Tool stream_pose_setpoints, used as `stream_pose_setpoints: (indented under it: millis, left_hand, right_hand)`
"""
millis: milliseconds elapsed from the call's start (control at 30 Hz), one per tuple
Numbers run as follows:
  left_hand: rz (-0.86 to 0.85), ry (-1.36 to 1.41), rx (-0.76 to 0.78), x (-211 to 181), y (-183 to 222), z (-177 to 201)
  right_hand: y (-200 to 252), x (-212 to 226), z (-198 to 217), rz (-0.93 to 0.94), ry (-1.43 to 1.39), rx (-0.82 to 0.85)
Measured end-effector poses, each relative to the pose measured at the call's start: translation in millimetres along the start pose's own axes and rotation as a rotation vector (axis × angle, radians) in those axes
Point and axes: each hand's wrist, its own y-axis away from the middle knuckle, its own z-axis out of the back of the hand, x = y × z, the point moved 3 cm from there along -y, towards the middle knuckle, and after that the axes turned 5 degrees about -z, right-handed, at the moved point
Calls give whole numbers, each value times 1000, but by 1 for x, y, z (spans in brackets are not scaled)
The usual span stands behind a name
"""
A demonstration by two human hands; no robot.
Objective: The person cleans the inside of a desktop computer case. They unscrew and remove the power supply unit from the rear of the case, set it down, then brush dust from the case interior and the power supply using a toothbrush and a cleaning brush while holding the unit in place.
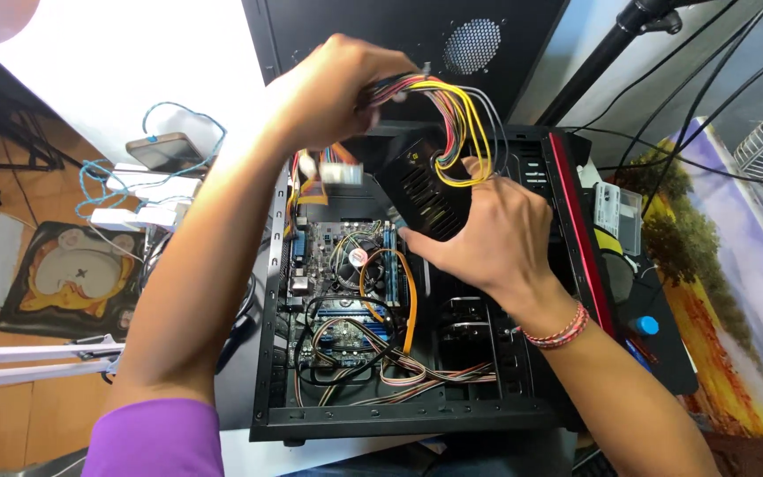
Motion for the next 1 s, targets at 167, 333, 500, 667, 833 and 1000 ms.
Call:
stream_pose_setpoints:
  millis: [167, 333, 500, 667, 833, 1000]
  left_hand:
    - [-213, -52, -215, 6, -12, -28]
    - [-253, -14, -327, 13, -11, -61]
    - [-211, -16, -375, 19, -5, -86]
    - [-195, 13, -306, 19, 0, -101]
    - [-164, 89, -232, 22, 2, -111]
    - [-93, 131, -132, 22, 3, -117]
  right_hand:
    - [2, 8, -6, -96, -24, 101]
    - [6, 9, -13, -127, 23, 120]
    - [7, 8, -18, -153, 75, 147]
    - [4, 13, -22, -217, 115, 205]
    - [5, 10, -28, -288, 196, 284]
    - [6, 9, -35, -319, 258, 305]
